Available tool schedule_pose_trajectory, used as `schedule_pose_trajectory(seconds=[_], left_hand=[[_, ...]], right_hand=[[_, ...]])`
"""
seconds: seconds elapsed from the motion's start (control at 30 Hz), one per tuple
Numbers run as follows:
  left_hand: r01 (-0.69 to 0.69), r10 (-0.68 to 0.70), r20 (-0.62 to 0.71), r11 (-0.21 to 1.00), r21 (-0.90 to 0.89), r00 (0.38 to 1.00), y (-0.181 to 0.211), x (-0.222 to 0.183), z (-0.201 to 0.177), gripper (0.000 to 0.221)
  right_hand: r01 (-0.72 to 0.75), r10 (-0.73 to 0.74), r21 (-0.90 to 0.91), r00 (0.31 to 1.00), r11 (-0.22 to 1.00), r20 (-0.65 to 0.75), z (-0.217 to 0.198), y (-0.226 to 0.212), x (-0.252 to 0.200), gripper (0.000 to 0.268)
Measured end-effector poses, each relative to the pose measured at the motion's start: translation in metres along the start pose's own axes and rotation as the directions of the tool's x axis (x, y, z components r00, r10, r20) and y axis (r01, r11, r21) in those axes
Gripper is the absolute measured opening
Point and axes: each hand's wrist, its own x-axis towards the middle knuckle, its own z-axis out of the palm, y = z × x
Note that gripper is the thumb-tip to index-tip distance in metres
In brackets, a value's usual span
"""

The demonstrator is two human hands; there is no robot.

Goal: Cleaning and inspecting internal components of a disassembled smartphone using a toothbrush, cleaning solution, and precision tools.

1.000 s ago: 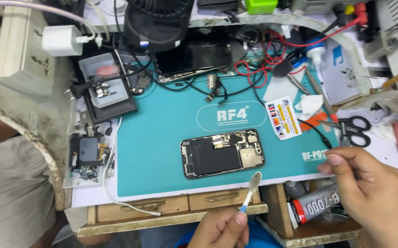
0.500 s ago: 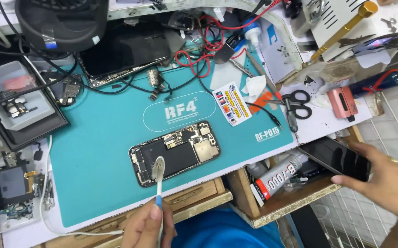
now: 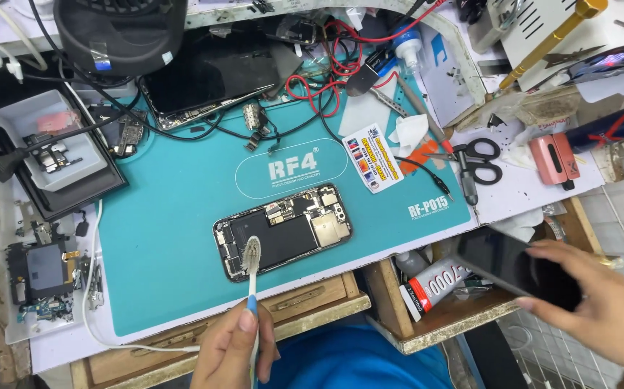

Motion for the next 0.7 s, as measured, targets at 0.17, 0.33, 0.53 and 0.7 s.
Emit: schedule_pose_trajectory(seconds=[0.17, 0.33, 0.53, 0.7], left_hand=[[-0.043, 0.043, 0.033, 0.999, 0.0, 0.999, 0.006, -0.001, 0.006, 0.056], [-0.081, 0.082, 0.119, 0.997, -0.013, 0.989, 0.006, 0.0, -0.001, 0.054], [-0.077, 0.076, 0.078, 0.997, 0.004, 0.994, 0.008, -0.004, -0.002, 0.051], [0.276, -0.256, 0.129, 0.945, -0.177, 0.958, 0.025, -0.011, 0.003, 0.042]], right_hand=[[0.158, -0.158, -0.01, 0.987, 0.987, -0.041, 0.023, -0.033, 0.017, 0.074], [0.026, -0.026, 0.005, 0.999, 1.0, 0.042, 0.022, -0.067, 0.041, 0.082], [0.102, -0.159, -0.283, 0.97, 0.954, -0.186, 0.054, -0.093, 0.01, 0.051], [0.04, 0.005, -0.321, 0.99, 0.946, 0.137, 0.072, -0.154, 0.024, 0.04]])
